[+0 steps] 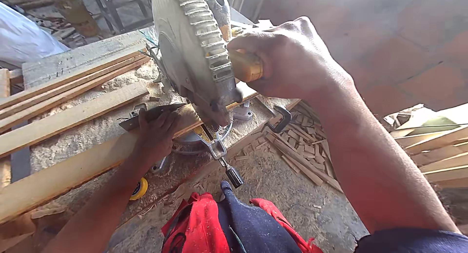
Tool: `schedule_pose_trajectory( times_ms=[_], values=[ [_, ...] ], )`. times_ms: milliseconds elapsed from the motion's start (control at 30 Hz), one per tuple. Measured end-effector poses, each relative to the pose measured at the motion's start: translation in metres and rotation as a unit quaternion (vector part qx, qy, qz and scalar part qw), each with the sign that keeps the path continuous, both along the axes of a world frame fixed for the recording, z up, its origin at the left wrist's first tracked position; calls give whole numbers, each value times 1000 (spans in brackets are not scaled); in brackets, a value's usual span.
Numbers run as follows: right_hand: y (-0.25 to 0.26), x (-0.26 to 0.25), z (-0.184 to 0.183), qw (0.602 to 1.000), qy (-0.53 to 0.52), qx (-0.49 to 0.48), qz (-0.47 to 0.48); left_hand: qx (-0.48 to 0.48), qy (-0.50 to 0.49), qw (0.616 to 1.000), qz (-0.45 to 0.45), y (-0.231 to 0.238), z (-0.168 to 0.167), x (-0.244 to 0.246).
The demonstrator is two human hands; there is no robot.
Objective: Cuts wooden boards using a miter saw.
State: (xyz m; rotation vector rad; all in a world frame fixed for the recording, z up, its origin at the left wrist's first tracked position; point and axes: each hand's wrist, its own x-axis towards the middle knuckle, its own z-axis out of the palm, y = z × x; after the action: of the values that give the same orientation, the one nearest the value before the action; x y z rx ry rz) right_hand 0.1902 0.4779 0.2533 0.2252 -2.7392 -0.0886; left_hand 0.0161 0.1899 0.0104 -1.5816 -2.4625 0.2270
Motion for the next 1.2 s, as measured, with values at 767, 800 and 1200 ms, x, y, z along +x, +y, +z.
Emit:
schedule_pose_trajectory(
  times_ms=[767,800,1200],
  values=[
    [-6,1,-11,998,61,20,-6,0,-33,999,-5,-7,5,-2],
    [-8,2,-11,998,65,19,-4,13,-48,999,1,-11,9,1],
    [-13,5,-21,992,124,6,-10,230,-107,930,267,-153,-18,95]
  ],
)
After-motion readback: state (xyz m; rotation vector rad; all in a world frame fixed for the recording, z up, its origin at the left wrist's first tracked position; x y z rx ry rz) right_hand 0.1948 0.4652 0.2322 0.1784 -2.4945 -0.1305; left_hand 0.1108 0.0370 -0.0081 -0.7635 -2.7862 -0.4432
